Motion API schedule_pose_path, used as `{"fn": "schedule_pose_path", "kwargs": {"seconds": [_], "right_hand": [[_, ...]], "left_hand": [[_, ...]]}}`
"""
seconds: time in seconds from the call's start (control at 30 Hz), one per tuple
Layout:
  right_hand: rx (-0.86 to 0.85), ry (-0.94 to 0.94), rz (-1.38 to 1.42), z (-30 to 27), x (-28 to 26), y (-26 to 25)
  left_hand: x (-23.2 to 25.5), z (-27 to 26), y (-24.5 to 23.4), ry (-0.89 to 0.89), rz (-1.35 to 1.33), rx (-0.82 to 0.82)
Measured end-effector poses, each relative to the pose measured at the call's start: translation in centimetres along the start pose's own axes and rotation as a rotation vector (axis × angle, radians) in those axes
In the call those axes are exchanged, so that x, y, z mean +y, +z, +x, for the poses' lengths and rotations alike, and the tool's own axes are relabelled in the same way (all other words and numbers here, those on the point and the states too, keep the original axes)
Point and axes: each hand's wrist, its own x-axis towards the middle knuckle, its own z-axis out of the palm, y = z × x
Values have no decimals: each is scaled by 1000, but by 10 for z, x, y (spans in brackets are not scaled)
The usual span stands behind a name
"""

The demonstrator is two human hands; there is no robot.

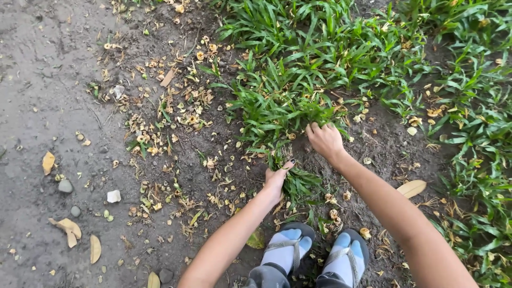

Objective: Manually pulling weeds and grass from the soil in a garden area.

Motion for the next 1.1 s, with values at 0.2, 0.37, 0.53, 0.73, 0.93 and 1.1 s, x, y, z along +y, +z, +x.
{"fn": "schedule_pose_path", "kwargs": {"seconds": [0.2,0.37,0.53,0.73,0.93,1.1], "right_hand": [[-327,205,186,-37,-24,1],[-505,414,265,-85,-19,-45],[-389,572,266,-158,13,-85],[-532,1200,809,-184,22,-91],[-512,1137,1181,-89,-11,-160],[-669,553,1131,-60,-28,-150]], "left_hand": [[-5,4,17,47,49,41],[5,-14,19,55,73,64],[-16,14,48,44,70,-13],[-15,-16,82,-36,216,-145],[-36,-18,96,8,216,-138],[-16,-10,71,95,-3,-114]]}}
